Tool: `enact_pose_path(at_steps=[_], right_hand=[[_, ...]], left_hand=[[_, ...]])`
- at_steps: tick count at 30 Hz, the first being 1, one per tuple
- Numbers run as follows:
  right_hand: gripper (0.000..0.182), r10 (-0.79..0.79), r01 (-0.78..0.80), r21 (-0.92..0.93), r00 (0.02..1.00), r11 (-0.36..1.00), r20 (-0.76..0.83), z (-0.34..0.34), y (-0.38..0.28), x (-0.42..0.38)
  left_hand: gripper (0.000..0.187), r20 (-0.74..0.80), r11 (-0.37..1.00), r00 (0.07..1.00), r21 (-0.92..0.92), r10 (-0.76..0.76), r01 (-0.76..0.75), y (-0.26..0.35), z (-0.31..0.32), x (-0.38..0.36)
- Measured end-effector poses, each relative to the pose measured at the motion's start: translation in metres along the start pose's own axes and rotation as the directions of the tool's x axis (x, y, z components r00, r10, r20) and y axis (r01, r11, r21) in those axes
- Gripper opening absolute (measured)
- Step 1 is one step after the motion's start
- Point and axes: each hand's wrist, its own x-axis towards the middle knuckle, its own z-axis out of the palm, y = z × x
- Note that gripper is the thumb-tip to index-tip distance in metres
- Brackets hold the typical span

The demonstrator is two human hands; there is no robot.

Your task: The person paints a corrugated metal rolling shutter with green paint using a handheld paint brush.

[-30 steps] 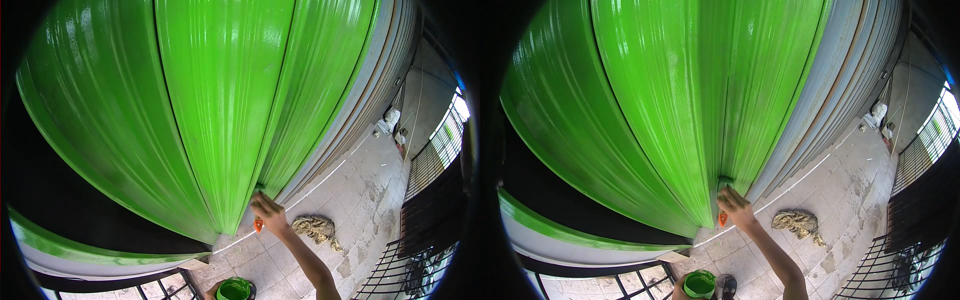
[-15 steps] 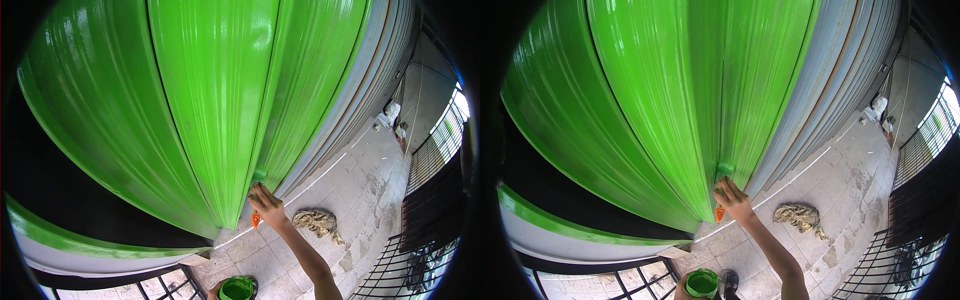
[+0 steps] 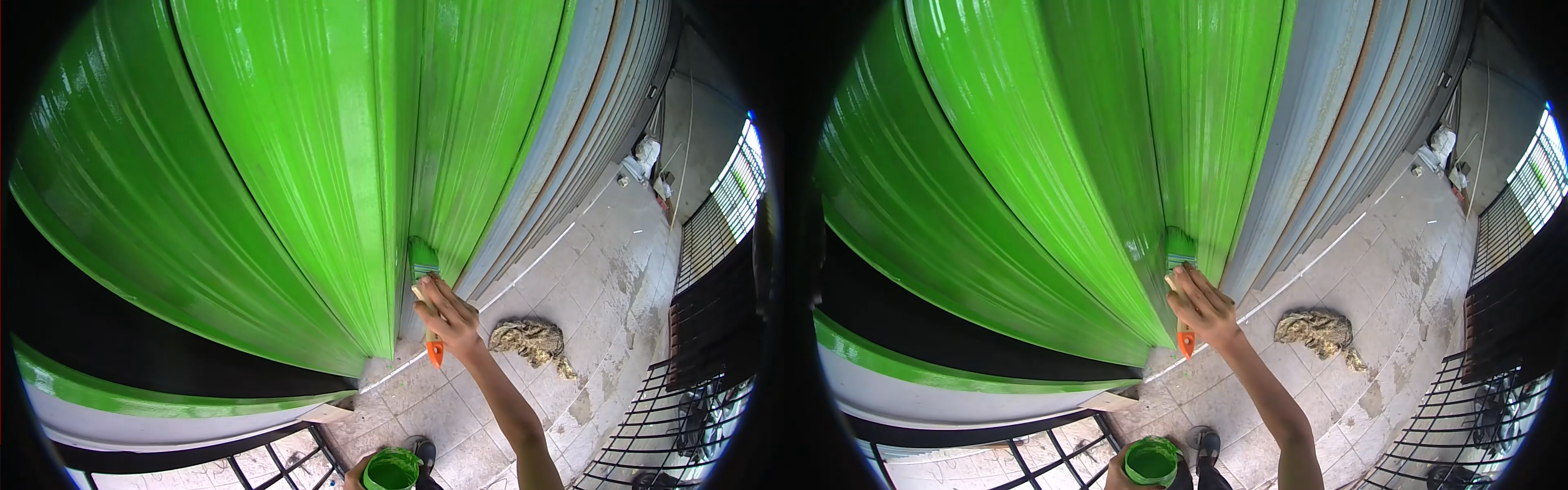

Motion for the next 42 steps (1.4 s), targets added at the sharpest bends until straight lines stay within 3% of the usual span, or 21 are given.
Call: enact_pose_path(at_steps=[1,2,5,6,9,10,13,17,20,22,26,30,34,38,41,42], right_hand=[[0.017,-0.018,0.017,-0.016,0.998,1.000,-0.066,0.001,-0.003,0.000],[0.017,0.038,-0.038,-0.002,0.999,0.999,-0.026,0.009,-0.007,-0.013],[0.020,0.153,-0.159,0.040,0.979,0.986,0.131,0.040,-0.007,-0.075],[0.021,0.197,-0.209,0.074,0.970,0.975,0.144,0.048,-0.010,-0.090],[0.027,0.403,-0.485,0.074,0.794,0.872,0.455,0.066,-0.024,-0.141],[0.031,0.382,-0.460,0.074,0.806,0.885,0.452,0.066,-0.024,-0.150],[0.033,0.238,-0.272,0.122,0.941,0.954,0.240,0.071,-0.014,-0.138],[0.022,0.171,-0.191,0.097,0.967,0.977,0.187,0.055,0.001,-0.069],[0.018,0.033,-0.034,-0.008,0.997,0.999,-0.067,0.031,-0.002,-0.035],[0.017,0.027,-0.033,-0.031,0.984,0.999,-0.176,0.018,-0.005,-0.015],[0.011,0.134,-0.135,0.099,0.991,0.986,0.017,0.048,-0.011,-0.071],[0.028,0.201,-0.216,0.106,0.970,0.971,0.135,0.070,-0.006,-0.128],[0.024,0.343,-0.408,0.164,0.884,0.898,0.318,0.070,-0.021,-0.141],[0.020,0.239,-0.264,0.116,0.952,0.958,0.193,0.067,-0.007,-0.116],[0.020,0.218,-0.239,0.121,0.962,0.964,0.164,0.038,-0.001,-0.044],[0.018,0.173,-0.177,0.075,0.983,0.981,0.059,0.039,-0.004,-0.037]], left_hand=[[0.052,0.038,1.000,0.999,0.022,-0.005,0.005,0.000,0.006,0.000],[0.066,0.036,0.855,0.971,0.468,0.237,-0.226,-0.006,0.014,-0.002],[0.083,0.129,0.560,0.907,0.749,0.401,-0.354,-0.006,0.027,0.003],[0.084,0.128,0.520,0.901,0.779,0.415,-0.350,-0.007,0.025,0.004],[0.085,0.091,0.548,0.915,0.776,0.393,-0.312,-0.011,0.015,0.005],[0.086,0.085,0.558,0.919,0.772,0.386,-0.306,-0.013,0.012,0.006],[0.087,0.074,0.567,0.922,0.769,0.380,-0.295,-0.014,0.008,0.008],[0.089,0.067,0.577,0.927,0.765,0.370,-0.286,-0.013,0.009,0.009],[0.090,0.072,0.575,0.928,0.767,0.365,-0.285,-0.012,0.007,0.013],[0.091,0.064,0.578,0.932,0.769,0.357,-0.275,-0.013,0.005,0.012],[0.093,0.065,0.578,0.934,0.769,0.352,-0.271,-0.015,0.002,0.013],[0.095,0.062,0.579,0.935,0.770,0.349,-0.268,-0.015,-0.003,0.011],[0.097,0.063,0.588,0.936,0.763,0.346,-0.268,-0.017,-0.004,0.008],[0.099,0.064,0.589,0.938,0.763,0.341,-0.266,-0.018,-0.003,0.006],[0.100,0.066,0.594,0.940,0.760,0.334,-0.264,-0.019,-0.004,0.007],[0.101,0.066,0.592,0.940,0.761,0.334,-0.264,-0.019,-0.004,0.008]])
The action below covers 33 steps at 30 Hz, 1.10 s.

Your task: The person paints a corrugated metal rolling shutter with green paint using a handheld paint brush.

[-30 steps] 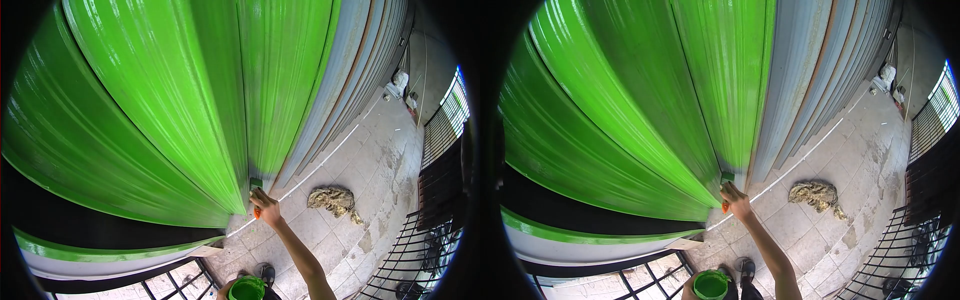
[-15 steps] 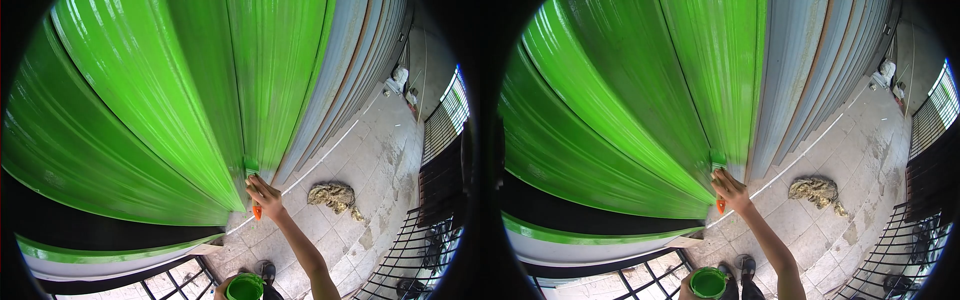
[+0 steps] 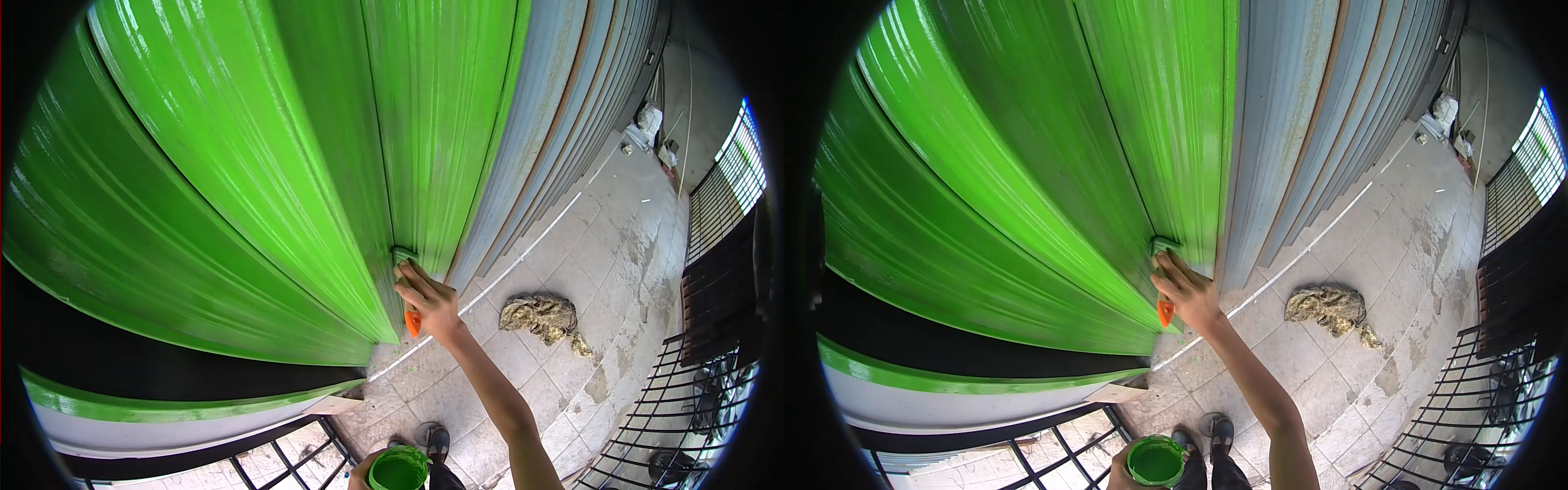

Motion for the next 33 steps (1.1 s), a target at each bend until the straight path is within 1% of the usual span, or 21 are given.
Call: enact_pose_path(at_steps=[3,7,8,11,12,15,16,17,19,20,23,24,26,29,30,33], right_hand=[[0.016,-0.100,0.084,-0.080,0.970,0.993,-0.223,-0.009,-0.011,0.010],[0.016,0.024,-0.024,0.007,0.996,1.000,-0.089,0.011,-0.013,-0.022],[0.019,0.059,-0.059,0.018,0.997,0.998,-0.043,0.014,-0.008,-0.034],[0.022,0.154,-0.155,0.076,0.988,0.985,0.014,0.022,-0.005,-0.054],[0.024,0.180,-0.180,0.102,0.984,0.978,0.010,0.027,-0.004,-0.062],[0.027,0.258,-0.271,0.151,0.961,0.951,0.100,0.037,-0.004,-0.089],[0.029,0.342,-0.378,0.123,0.908,0.918,0.241,0.041,-0.004,-0.103],[0.028,0.354,-0.389,0.119,0.904,0.913,0.239,0.044,-0.001,-0.115],[0.027,0.378,-0.410,0.112,0.897,0.905,0.231,0.043,0.002,-0.116],[0.023,0.298,-0.308,0.081,0.948,0.948,0.114,0.045,0.008,-0.113],[0.018,0.197,-0.206,0.130,0.977,0.970,0.075,0.015,0.002,-0.035],[0.016,0.145,-0.145,0.117,0.989,0.983,0.009,0.005,-0.001,-0.016],[0.013,0.037,-0.027,0.081,0.992,0.996,-0.118,-0.009,-0.008,0.011],[0.009,-0.093,0.088,-0.028,0.968,0.996,-0.231,-0.022,-0.018,0.023],[0.010,-0.048,0.044,-0.034,0.988,0.998,-0.144,-0.015,-0.015,0.011],[0.016,-0.047,0.043,-0.069,0.998,0.997,-0.050,0.013,-0.003,-0.035]], left_hand=[[0.102,-0.001,1.000,1.000,0.001,-0.002,0.002,-0.004,-0.002,0.000],[0.104,0.000,1.000,1.000,-0.003,-0.015,0.015,-0.009,-0.002,-0.001],[0.104,-0.002,1.000,1.000,-0.010,-0.014,0.014,-0.009,-0.003,0.000],[0.106,-0.005,1.000,1.000,-0.012,-0.015,0.015,-0.013,-0.005,-0.001],[0.106,-0.003,1.000,1.000,-0.009,-0.016,0.016,-0.014,-0.004,-0.002],[0.106,-0.009,1.000,1.000,-0.007,-0.025,0.025,-0.007,0.000,-0.001],[0.106,-0.011,1.000,1.000,-0.004,-0.021,0.021,-0.005,0.000,-0.003],[0.106,-0.014,1.000,1.000,-0.001,-0.019,0.019,-0.002,0.001,-0.004],[0.106,-0.020,1.000,1.000,0.010,-0.009,0.009,0.001,0.000,-0.004],[0.106,-0.026,1.000,1.000,0.011,-0.007,0.008,0.002,0.000,-0.004],[0.108,-0.023,1.000,1.000,0.019,-0.007,0.008,0.003,-0.003,-0.007],[0.108,-0.011,0.999,1.000,0.034,-0.001,0.002,-0.001,-0.003,-0.007],[0.109,0.008,0.998,1.000,0.065,0.006,-0.006,-0.012,-0.005,-0.007],[0.109,0.013,0.998,1.000,0.057,0.002,-0.003,-0.015,-0.005,-0.005],[0.109,0.011,0.999,1.000,0.053,0.003,-0.003,-0.015,-0.004,-0.005],[0.109,0.012,0.999,1.000,0.043,0.010,-0.010,-0.016,-0.005,-0.002]])
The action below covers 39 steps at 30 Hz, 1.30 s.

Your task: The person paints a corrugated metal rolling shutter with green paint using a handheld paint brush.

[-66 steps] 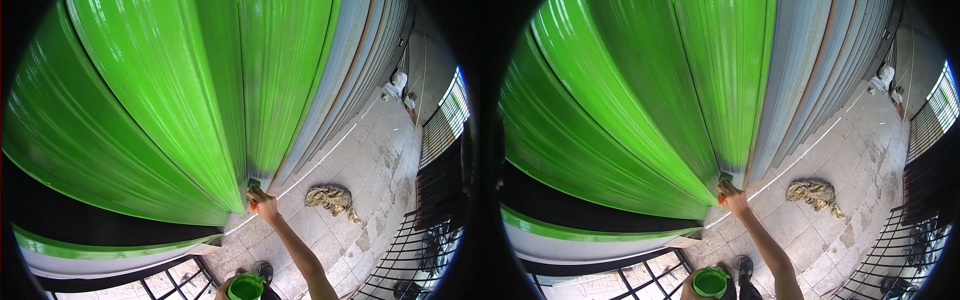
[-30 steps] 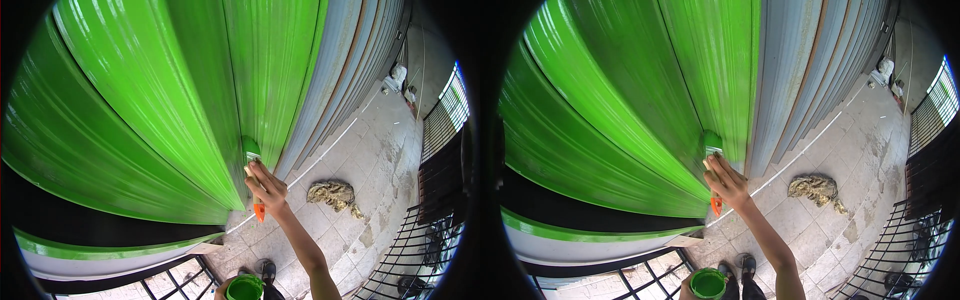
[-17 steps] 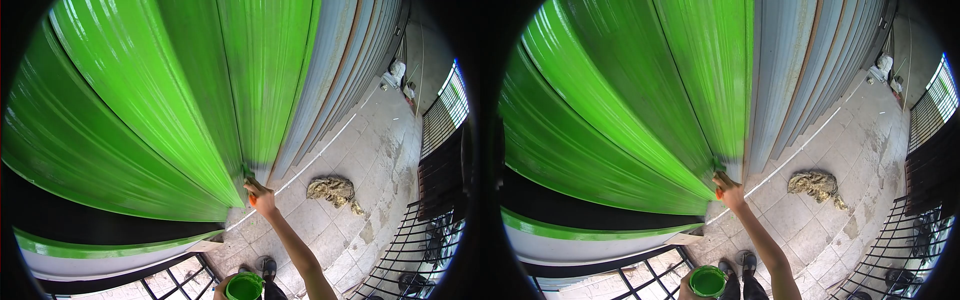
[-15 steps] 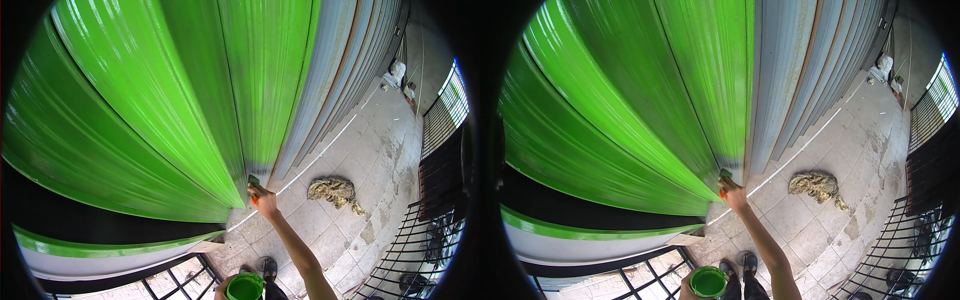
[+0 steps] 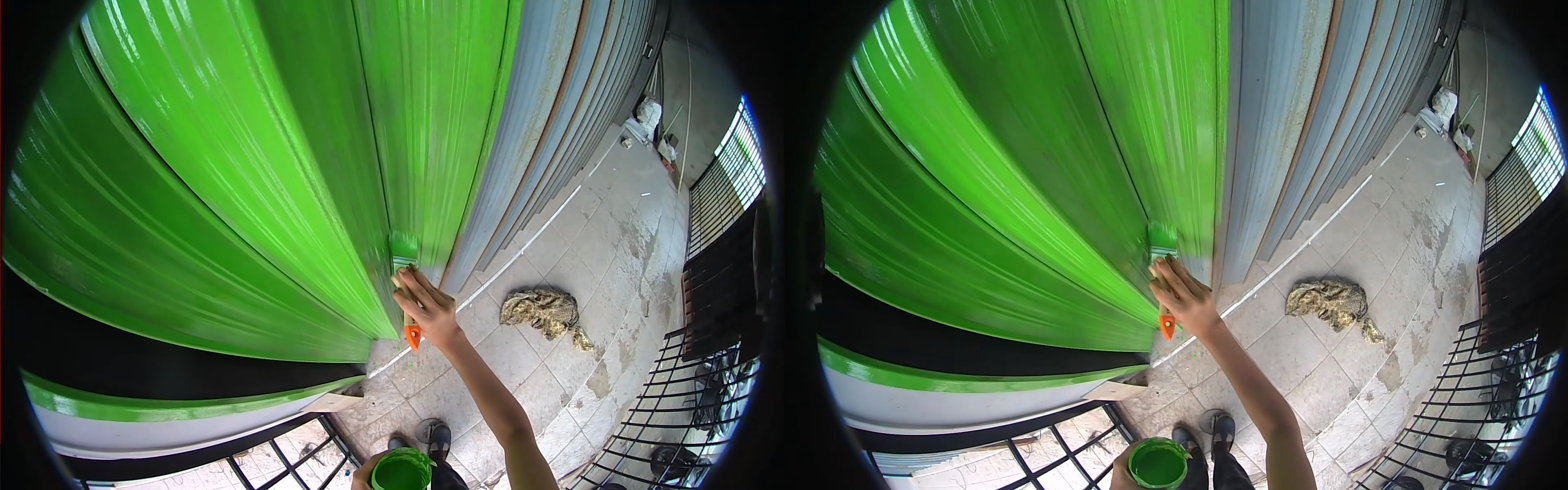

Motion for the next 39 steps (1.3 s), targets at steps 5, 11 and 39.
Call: enact_pose_path(at_steps=[5,11,39], right_hand=[[0.023,0.143,-0.154,0.005,0.929,0.988,0.340,0.035,0.003,-0.090],[0.025,0.110,-0.130,0.034,0.927,0.991,0.359,0.034,0.014,-0.120],[0.019,-0.190,0.183,-0.114,0.981,0.977,-0.050,-0.154,0.046,0.107]], left_hand=[[0.109,-0.002,1.000,1.000,-0.003,-0.009,0.009,-0.004,-0.001,-0.002],[0.109,-0.002,1.000,1.000,0.001,-0.001,0.001,0.001,-0.004,-0.005],[0.105,0.059,0.997,0.998,0.066,0.031,-0.035,0.044,0.016,0.018]])
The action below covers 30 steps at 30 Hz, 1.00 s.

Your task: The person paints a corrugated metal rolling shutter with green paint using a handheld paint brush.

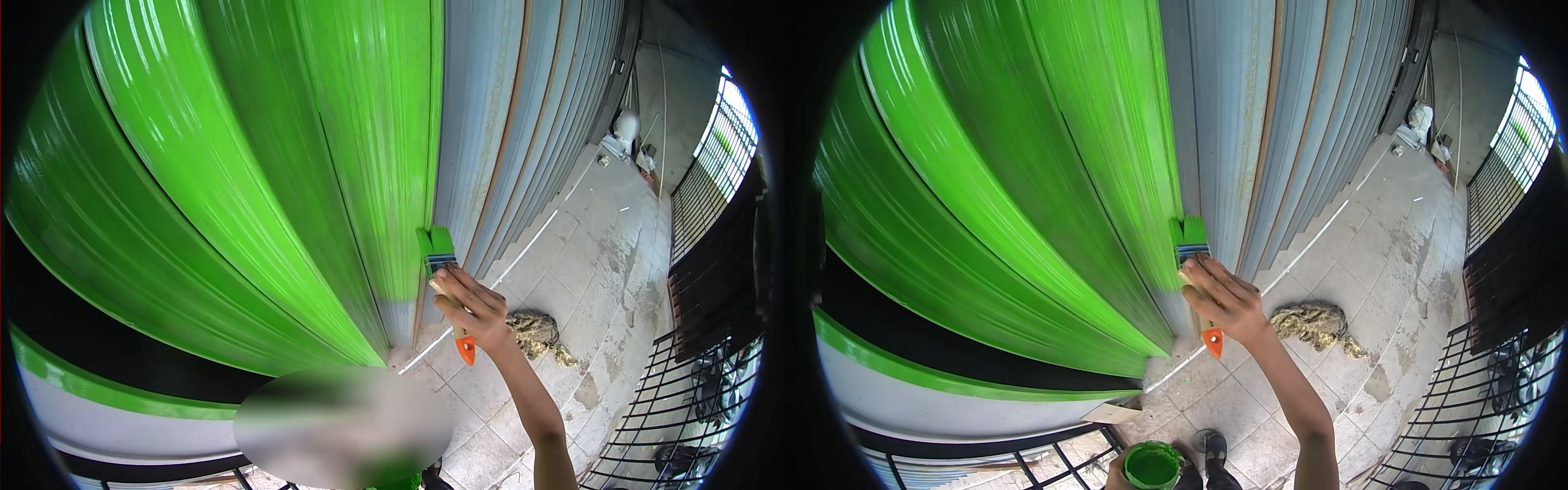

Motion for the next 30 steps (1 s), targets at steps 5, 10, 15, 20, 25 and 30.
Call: enact_pose_path(at_steps=[5,10,15,20,25,30], right_hand=[[0.020,0.057,-0.061,0.052,0.995,0.997,0.088,0.023,-0.006,-0.041],[0.019,0.111,-0.239,0.190,0.852,0.952,0.512,0.038,-0.023,-0.116],[0.018,0.103,-0.123,0.076,0.969,0.990,0.225,0.000,0.006,0.000],[0.019,0.205,-0.155,0.201,0.945,0.967,-0.254,-0.032,0.016,0.097],[0.024,0.374,-0.336,0.280,0.923,0.899,-0.093,0.010,-0.015,0.006],[0.025,0.415,-0.432,0.195,0.902,0.881,0.121,0.022,-0.032,-0.037]], left_hand=[[0.104,0.009,1.000,1.000,-0.002,0.011,-0.011,0.008,0.004,0.005],[0.103,0.012,1.000,1.000,0.002,0.013,-0.013,0.018,0.004,0.006],[0.102,0.008,1.000,1.000,0.016,0.024,-0.024,0.037,-0.001,0.005],[0.101,0.004,0.999,1.000,0.026,0.031,-0.031,0.055,-0.003,0.005],[0.101,0.004,0.999,1.000,0.031,0.027,-0.027,0.056,-0.003,0.006],[0.100,-0.001,0.999,1.000,0.037,0.023,-0.023,0.055,-0.005,0.004]])
